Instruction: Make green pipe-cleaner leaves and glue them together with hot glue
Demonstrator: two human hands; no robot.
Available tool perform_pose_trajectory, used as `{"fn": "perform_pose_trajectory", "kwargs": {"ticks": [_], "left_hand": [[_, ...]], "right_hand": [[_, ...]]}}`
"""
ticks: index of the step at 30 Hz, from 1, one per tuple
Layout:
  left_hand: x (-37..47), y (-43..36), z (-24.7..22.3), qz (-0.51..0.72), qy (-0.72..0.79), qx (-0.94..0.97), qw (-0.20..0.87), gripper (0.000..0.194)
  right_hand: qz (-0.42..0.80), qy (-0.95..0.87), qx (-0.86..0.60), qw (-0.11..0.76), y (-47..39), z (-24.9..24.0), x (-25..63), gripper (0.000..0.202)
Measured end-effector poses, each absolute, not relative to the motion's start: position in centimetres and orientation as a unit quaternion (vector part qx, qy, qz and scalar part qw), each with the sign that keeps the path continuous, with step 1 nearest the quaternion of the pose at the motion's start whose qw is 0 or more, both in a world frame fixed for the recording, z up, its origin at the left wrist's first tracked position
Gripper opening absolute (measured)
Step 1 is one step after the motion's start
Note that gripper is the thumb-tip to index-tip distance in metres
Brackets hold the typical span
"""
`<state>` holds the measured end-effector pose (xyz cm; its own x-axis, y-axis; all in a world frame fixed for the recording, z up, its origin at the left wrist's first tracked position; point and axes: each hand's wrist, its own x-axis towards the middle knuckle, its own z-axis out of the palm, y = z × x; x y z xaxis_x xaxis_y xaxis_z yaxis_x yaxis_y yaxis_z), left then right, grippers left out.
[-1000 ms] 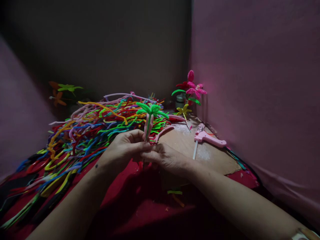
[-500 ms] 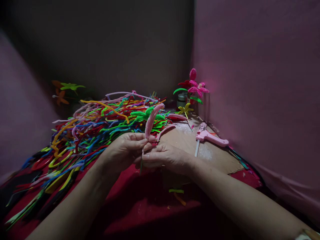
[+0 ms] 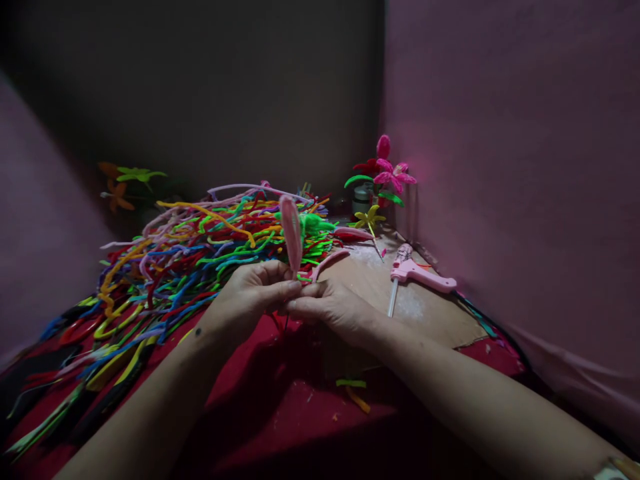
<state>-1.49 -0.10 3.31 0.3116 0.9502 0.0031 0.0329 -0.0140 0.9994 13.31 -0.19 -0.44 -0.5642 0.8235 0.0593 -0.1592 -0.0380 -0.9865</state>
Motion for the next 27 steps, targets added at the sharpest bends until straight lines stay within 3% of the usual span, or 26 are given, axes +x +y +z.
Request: {"fn": "perform_pose_trajectory", "kwargs": {"ticks": [8,13,17,22,27], "left_hand": [[-2.3,0.2,3.0,0.377,0.312,0.515,0.704,0.014],[-2.0,0.3,2.9,0.406,0.335,0.553,0.646,0.017],[-1.9,0.3,2.9,0.41,0.391,0.571,0.594,0.017],[-2.6,0.5,2.9,0.369,0.358,0.528,0.676,0.02],[-2.9,0.9,2.5,0.354,0.307,0.476,0.744,0.017]], "right_hand": [[0.7,-0.576,-0.236,0.349,-0.4,-0.7,13.1,0.021],[0.662,-0.598,-0.242,0.382,-0.4,-0.7,13.1,0.019],[0.674,-0.592,-0.256,0.36,-0.4,-0.6,13.1,0.022],[0.708,-0.593,-0.238,0.302,-0.5,-0.5,13.5,0.032],[0.712,-0.601,-0.231,0.281,-0.3,-0.5,13.8,0.023]]}}
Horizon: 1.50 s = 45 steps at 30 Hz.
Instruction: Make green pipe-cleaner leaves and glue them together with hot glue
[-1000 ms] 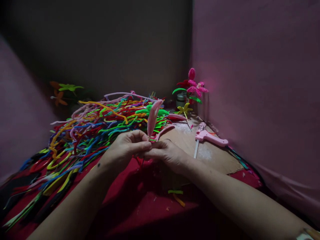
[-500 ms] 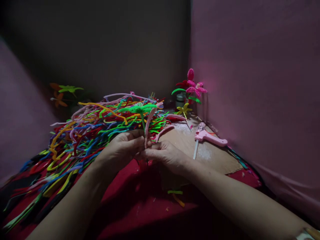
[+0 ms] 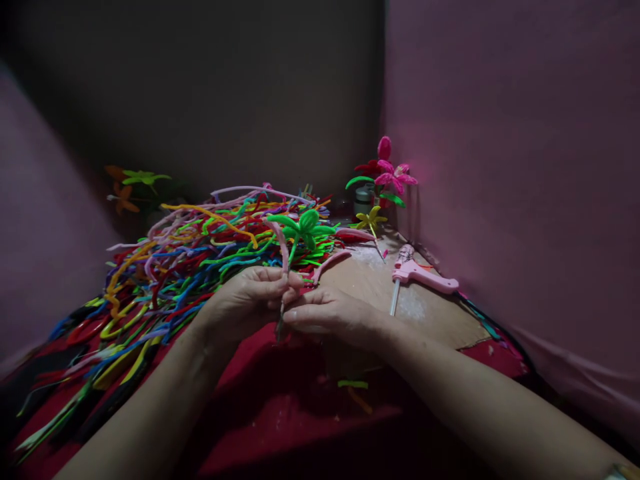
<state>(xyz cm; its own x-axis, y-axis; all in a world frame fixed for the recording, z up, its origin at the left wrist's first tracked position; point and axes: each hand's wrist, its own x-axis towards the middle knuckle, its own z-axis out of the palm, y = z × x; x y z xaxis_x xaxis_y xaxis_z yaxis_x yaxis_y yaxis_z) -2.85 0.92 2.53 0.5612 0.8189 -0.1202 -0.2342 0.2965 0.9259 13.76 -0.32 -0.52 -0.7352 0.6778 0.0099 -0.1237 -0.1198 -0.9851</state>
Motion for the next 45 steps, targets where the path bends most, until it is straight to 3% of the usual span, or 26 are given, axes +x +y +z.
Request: {"fn": "perform_pose_trajectory", "kwargs": {"ticks": [12,17,27,35,45], "left_hand": [[-2.3,1.2,2.0,0.391,0.3,0.465,0.735,0.016],[-1.7,1.1,2.0,0.392,0.372,0.524,0.659,0.021],[-2.2,1.2,2.2,0.337,0.344,0.501,0.719,0.026],[-1.0,1.8,1.1,0.349,0.386,0.487,0.701,0.024],[0.9,3.1,-1.0,0.342,0.488,0.568,0.568,0.023]], "right_hand": [[0.711,-0.541,-0.28,0.351,-0.1,-1.0,13.2,0.019],[0.66,-0.602,-0.315,0.32,-0.1,-0.6,13.5,0.025],[0.599,-0.714,-0.304,0.197,0.3,0.9,15.1,0.029],[0.505,-0.753,-0.351,0.233,0.6,0.0,16.1,0.03],[0.492,-0.743,-0.392,0.229,0.5,-0.3,16.7,0.029]]}}
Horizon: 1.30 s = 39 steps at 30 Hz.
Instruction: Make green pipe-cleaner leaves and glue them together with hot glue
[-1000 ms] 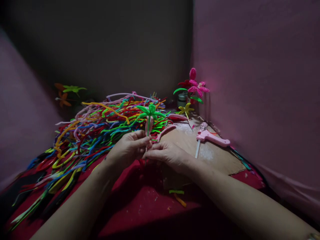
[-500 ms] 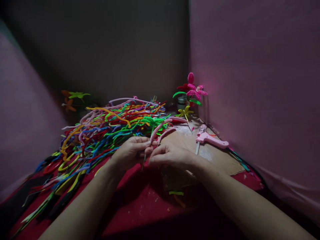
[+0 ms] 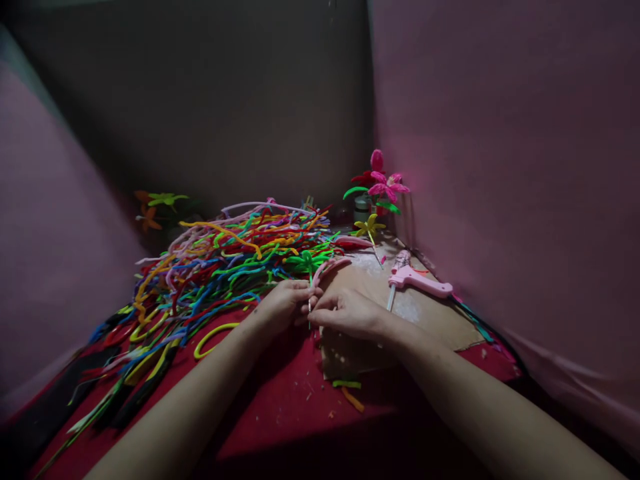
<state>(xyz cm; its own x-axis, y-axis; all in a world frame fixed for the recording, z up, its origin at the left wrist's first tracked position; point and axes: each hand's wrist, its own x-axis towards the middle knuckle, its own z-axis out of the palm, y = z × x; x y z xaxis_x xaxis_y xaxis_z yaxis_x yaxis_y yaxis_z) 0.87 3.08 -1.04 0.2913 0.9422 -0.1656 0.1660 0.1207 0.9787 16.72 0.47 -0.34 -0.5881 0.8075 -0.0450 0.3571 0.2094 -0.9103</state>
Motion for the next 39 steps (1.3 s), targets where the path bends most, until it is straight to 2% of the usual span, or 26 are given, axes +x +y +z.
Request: {"fn": "perform_pose_trajectory", "kwargs": {"ticks": [5,6,7,10,12,15,19,21,24,28,30,34,39], "left_hand": [[-2.0,2.2,1.6,0.355,0.561,0.591,0.458,0.029],[-3.1,1.6,2.2,0.36,0.573,0.604,0.422,0.026],[-4.3,0.9,2.7,0.337,0.586,0.655,0.338,0.024],[-7.6,-1.3,2.9,0.157,0.606,0.768,0.134,0.022],[-9.2,-2.5,2.1,0.043,0.637,0.769,0.003,0.023],[-10.4,-3.5,0.7,-0.067,0.642,0.762,-0.041,0.024],[-10.7,-3.9,0.6,-0.066,0.644,0.762,-0.016,0.024],[-10.8,-4.2,1.2,-0.055,0.658,0.75,0.031,0.02],[-11.2,-5.3,2.2,0.002,0.643,0.743,0.187,0.019],[-11.3,-7.2,2.7,0.124,0.595,0.675,0.418,0.034],[-11.0,-7.9,2.7,0.172,0.601,0.617,0.478,0.038],[-9.7,-9.0,2.7,0.26,0.583,0.552,0.537,0.034],[-6.4,-10.0,2.4,0.244,0.459,0.513,0.683,0.034]], "right_hand": [[0.519,-0.7,-0.447,0.203,0.9,0.0,16.7,0.034],[0.525,-0.695,-0.45,0.199,1.0,0.0,16.7,0.035],[0.53,-0.691,-0.451,0.197,1.1,0.0,16.8,0.035],[0.538,-0.688,-0.446,0.198,1.2,0.0,16.9,0.036],[0.532,-0.69,-0.449,0.197,1.2,0.0,16.9,0.034],[0.522,-0.69,-0.463,0.192,1.2,-0.2,16.9,0.034],[0.542,-0.675,-0.451,0.218,1.4,-0.6,17.1,0.031],[0.563,-0.663,-0.437,0.23,1.4,-0.7,17.2,0.03],[0.575,-0.655,-0.435,0.226,1.3,-0.6,17.2,0.028],[0.562,-0.663,-0.446,0.213,1.1,-0.2,17.1,0.026],[0.567,-0.662,-0.443,0.208,1.1,-0.1,17.0,0.026],[0.569,-0.661,-0.443,0.208,1.0,-0.1,17.0,0.026],[0.565,-0.667,-0.429,0.227,1.1,-0.7,17.2,0.03]]}}
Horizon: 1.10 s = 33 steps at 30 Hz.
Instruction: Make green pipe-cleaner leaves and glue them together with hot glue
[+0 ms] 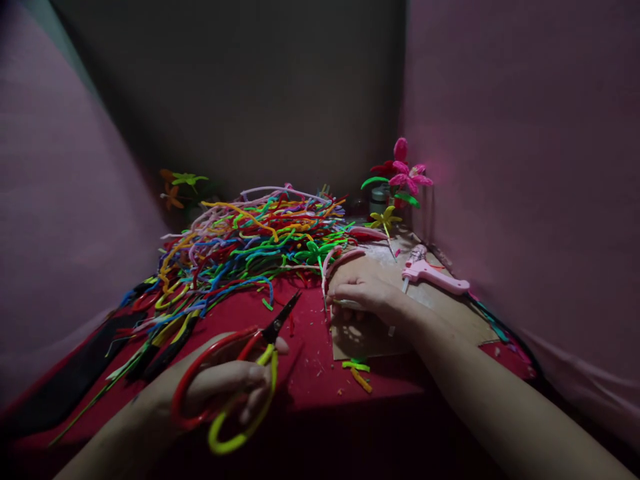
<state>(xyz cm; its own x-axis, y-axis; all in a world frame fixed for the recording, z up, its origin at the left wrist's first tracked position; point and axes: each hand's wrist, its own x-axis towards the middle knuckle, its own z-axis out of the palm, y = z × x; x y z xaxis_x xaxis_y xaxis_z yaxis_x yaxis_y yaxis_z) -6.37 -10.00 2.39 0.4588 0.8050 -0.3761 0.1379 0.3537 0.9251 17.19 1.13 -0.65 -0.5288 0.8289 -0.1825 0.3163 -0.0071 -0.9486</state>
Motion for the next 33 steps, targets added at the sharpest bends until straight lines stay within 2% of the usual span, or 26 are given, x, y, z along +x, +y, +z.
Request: {"fn": "perform_pose_trajectory", "kwargs": {"ticks": [3,8,14,21,28,33], "left_hand": [[-4.5,-10.0,1.8,0.256,0.397,0.489,0.734,0.032],[-3.1,-9.3,0.9,0.241,0.389,0.431,0.778,0.03],[-2.6,-8.8,0.4,0.249,0.395,0.447,0.763,0.022],[-1.5,-8.7,0.3,0.271,0.407,0.458,0.742,0.023],[-0.1,-8.3,0.5,0.283,0.422,0.49,0.709,0.016],[0.0,-7.8,1.0,0.249,0.451,0.586,0.626,0.015]], "right_hand": [[0.57,-0.666,-0.427,0.22,1.1,-0.8,17.2,0.03],[0.553,-0.659,-0.459,0.223,0.8,-0.2,16.8,0.027],[0.552,-0.651,-0.477,0.209,0.5,0.7,16.5,0.029],[0.553,-0.655,-0.474,0.202,0.7,0.2,16.7,0.031],[0.571,-0.622,-0.485,0.228,0.5,0.2,16.5,0.029],[0.547,-0.656,-0.469,0.225,0.9,-0.1,16.7,0.025]]}}
